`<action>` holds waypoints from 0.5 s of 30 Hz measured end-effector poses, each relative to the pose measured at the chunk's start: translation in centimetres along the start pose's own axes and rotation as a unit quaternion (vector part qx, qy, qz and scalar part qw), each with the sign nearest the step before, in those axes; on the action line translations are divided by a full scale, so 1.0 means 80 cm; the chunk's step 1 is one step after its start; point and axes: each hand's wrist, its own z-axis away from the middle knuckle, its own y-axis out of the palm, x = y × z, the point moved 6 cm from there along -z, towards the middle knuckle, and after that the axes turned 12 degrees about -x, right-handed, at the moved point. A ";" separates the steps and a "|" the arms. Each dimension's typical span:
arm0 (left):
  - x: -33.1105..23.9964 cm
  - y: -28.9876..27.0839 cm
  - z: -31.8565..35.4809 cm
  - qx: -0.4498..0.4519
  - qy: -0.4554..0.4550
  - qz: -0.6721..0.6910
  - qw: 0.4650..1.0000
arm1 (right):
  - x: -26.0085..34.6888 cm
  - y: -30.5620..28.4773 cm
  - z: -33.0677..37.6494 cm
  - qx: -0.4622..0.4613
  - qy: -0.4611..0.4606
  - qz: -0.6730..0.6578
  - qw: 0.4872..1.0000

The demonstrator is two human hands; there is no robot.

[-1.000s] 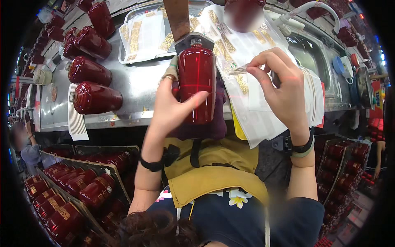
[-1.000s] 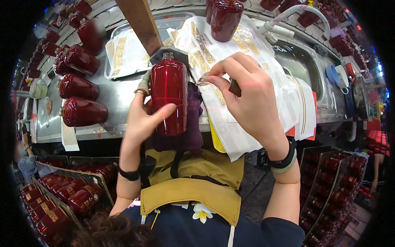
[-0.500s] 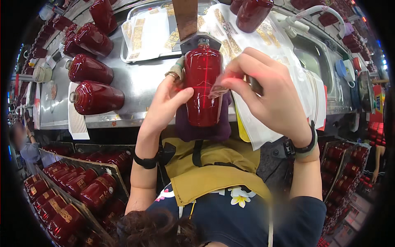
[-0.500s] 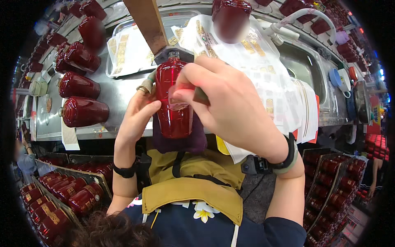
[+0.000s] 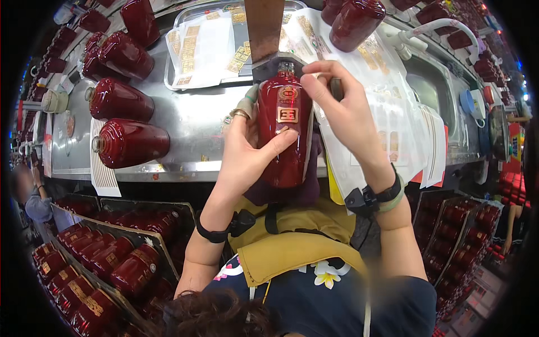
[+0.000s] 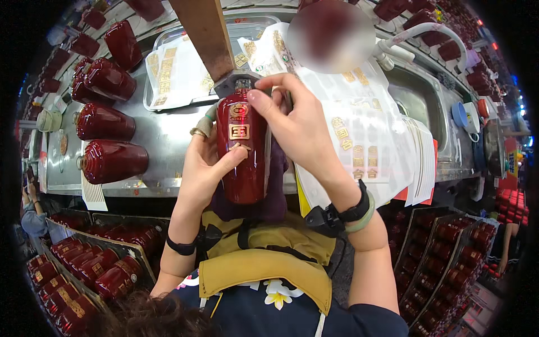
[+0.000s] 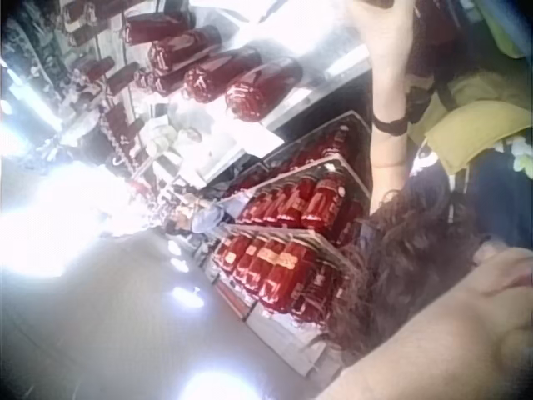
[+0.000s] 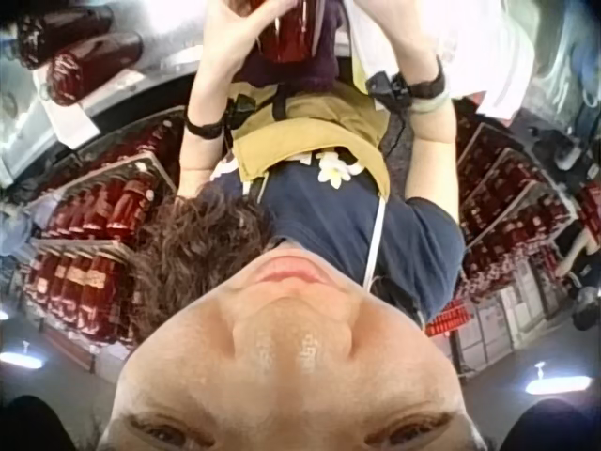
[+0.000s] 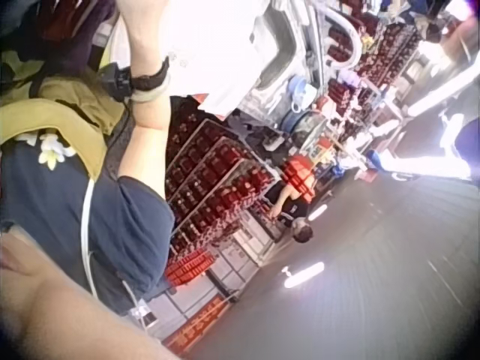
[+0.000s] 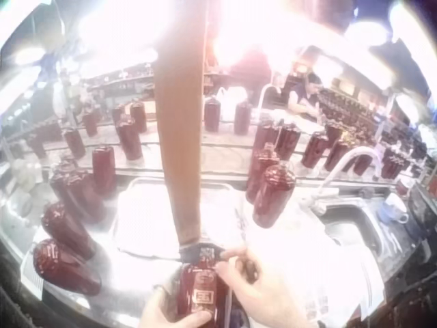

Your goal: Applying labels and decorative stickers to liquor bottles and cleaning them with a cloth.

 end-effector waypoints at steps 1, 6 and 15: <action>0.001 0.000 0.001 -0.002 -0.008 -0.001 1.000 | -0.008 0.004 0.004 0.005 0.025 -0.005 1.000; 0.002 0.004 0.004 -0.008 -0.022 0.015 1.000 | -0.029 0.014 0.018 0.001 0.090 -0.055 0.994; -0.001 0.007 0.006 -0.007 -0.015 0.023 1.000 | -0.028 0.015 0.020 -0.006 0.112 -0.057 0.992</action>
